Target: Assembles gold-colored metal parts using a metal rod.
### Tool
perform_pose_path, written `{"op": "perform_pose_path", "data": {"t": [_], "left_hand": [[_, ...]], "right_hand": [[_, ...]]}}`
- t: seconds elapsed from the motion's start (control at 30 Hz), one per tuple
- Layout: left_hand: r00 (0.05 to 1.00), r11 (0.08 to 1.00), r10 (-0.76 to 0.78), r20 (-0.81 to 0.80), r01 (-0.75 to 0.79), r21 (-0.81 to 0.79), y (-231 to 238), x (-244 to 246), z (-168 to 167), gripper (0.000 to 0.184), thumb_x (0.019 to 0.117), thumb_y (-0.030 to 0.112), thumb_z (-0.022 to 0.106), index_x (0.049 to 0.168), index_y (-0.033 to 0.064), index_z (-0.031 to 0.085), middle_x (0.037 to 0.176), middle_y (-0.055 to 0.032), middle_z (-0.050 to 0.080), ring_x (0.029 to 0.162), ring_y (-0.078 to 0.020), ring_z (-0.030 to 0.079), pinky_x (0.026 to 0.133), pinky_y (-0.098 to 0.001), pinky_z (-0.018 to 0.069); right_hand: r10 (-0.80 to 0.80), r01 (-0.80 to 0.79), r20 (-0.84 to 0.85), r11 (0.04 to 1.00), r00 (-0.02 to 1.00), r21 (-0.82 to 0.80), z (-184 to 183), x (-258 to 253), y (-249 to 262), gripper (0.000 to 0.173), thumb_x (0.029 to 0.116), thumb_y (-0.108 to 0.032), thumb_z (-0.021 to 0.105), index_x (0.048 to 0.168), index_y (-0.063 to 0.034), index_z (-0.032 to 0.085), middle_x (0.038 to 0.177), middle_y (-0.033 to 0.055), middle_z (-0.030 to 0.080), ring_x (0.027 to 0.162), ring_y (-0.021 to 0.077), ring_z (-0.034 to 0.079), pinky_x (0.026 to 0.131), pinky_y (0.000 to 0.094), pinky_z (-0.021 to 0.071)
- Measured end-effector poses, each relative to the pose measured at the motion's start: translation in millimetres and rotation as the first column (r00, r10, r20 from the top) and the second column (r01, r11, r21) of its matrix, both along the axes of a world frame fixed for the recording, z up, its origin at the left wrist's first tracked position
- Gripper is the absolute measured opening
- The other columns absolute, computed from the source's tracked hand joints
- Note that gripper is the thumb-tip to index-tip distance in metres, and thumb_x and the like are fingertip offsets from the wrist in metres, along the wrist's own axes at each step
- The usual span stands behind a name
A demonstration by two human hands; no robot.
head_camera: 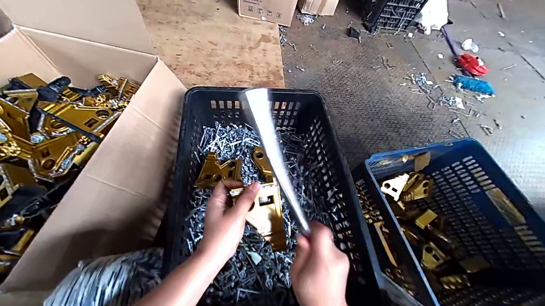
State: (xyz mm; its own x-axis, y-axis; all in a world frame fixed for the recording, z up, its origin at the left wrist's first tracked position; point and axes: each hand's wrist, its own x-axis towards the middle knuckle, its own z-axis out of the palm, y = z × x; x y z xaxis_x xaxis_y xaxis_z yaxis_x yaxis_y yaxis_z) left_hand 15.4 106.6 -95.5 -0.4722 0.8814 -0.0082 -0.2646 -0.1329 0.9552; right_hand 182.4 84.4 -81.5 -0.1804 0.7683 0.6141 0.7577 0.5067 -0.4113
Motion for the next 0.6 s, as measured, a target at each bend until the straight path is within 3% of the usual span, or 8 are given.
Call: {"op": "perform_pose_path", "data": {"t": [0.07,0.2,0.23,0.3,0.43,0.5,0.53,0.6], "left_hand": [[0.998,0.999,0.025,-0.049,-0.027,-0.028,0.6,0.9,-6.6,0.019,0.0958,0.010,0.069,0.107,0.0003,0.057,0.088,-0.0073,0.068,0.078,-0.0140,0.068,0.075,-0.0325,0.0596],[0.998,1.000,0.018,-0.062,-0.020,-0.021,-1.2,3.1,-3.7,0.016,0.0951,0.009,0.067,0.105,0.0025,0.056,0.087,-0.0045,0.066,0.077,-0.0114,0.066,0.074,-0.0294,0.0582],[0.999,1.000,0.007,-0.052,-0.008,-0.009,-1.2,2.2,-2.2,0.016,0.0949,0.009,0.067,0.105,0.0027,0.055,0.087,-0.0049,0.066,0.077,-0.0120,0.067,0.074,-0.0301,0.0588],[0.999,0.999,0.004,-0.049,-0.006,-0.032,-1.9,0.7,-4.6,0.021,0.0936,0.008,0.070,0.106,0.0006,0.055,0.088,-0.0074,0.067,0.075,-0.0144,0.068,0.071,-0.0318,0.0602],[0.995,0.994,0.009,-0.101,-0.020,-0.111,0.7,-3.2,-8.6,0.023,0.0926,0.008,0.072,0.106,0.0003,0.056,0.085,-0.0071,0.068,0.070,-0.0129,0.067,0.062,-0.0283,0.0576],[0.995,0.989,0.027,-0.091,-0.040,-0.145,4.8,-7.0,-7.6,0.023,0.0919,0.008,0.074,0.104,0.0002,0.056,0.085,-0.0078,0.067,0.071,-0.0133,0.067,0.064,-0.0290,0.0583],[0.996,0.981,0.050,-0.076,-0.063,-0.182,7.0,-10.1,-8.3,0.024,0.0922,0.009,0.074,0.104,-0.0006,0.056,0.085,-0.0088,0.066,0.071,-0.0141,0.066,0.065,-0.0301,0.0580],[0.990,0.957,0.142,-0.003,-0.138,-0.254,13.7,-23.4,-4.9,0.029,0.0944,0.010,0.072,0.113,-0.0052,0.055,0.091,-0.0144,0.065,0.076,-0.0196,0.067,0.069,-0.0361,0.0596]], "right_hand": [[-0.046,0.061,0.094,0.985,0.995,-0.162,-7.4,0.2,0.5,0.034,0.1048,-0.030,0.046,0.096,-0.0041,0.066,0.062,0.0061,0.061,0.048,0.0232,0.062,0.041,0.0400,0.0482],[0.051,-0.043,-0.110,0.996,0.993,0.073,0.9,7.3,-5.8,0.042,0.1117,-0.036,0.031,0.098,-0.0031,0.054,0.066,0.0032,0.052,0.052,0.0092,0.052,0.048,0.0231,0.0465],[0.037,-0.033,-0.080,0.998,0.996,0.046,-4.5,6.5,-5.3,0.040,0.1107,-0.034,0.035,0.096,-0.0037,0.056,0.065,0.0036,0.053,0.050,0.0117,0.054,0.046,0.0260,0.0473],[-0.012,0.016,0.024,0.985,1.000,-0.171,-21.9,3.5,-0.9,0.034,0.1050,-0.030,0.046,0.095,-0.0034,0.064,0.059,0.0061,0.058,0.047,0.0225,0.061,0.042,0.0396,0.0489],[-0.029,0.006,-0.063,0.943,0.998,-0.334,-19.9,4.9,8.2,0.032,0.1063,-0.027,0.044,0.103,-0.0007,0.062,0.058,0.0030,0.055,0.047,0.0196,0.058,0.044,0.0384,0.0489],[-0.066,0.070,0.027,0.812,0.997,-0.580,-18.1,9.3,15.8,0.034,0.1086,-0.029,0.041,0.109,-0.0017,0.060,0.065,0.0081,0.060,0.058,0.0267,0.064,0.055,0.0452,0.0531],[-0.042,0.117,0.120,0.662,0.992,-0.741,-20.2,11.1,21.2,0.037,0.1104,-0.032,0.038,0.116,-0.0026,0.059,0.077,0.0140,0.066,0.074,0.0336,0.070,0.068,0.0518,0.0559],[0.101,0.202,0.253,0.355,0.962,-0.913,-38.3,11.7,34.0,0.045,0.1118,-0.039,0.033,0.130,-0.0050,0.056,0.104,0.0216,0.070,0.102,0.0405,0.069,0.087,0.0595,0.0540]]}}
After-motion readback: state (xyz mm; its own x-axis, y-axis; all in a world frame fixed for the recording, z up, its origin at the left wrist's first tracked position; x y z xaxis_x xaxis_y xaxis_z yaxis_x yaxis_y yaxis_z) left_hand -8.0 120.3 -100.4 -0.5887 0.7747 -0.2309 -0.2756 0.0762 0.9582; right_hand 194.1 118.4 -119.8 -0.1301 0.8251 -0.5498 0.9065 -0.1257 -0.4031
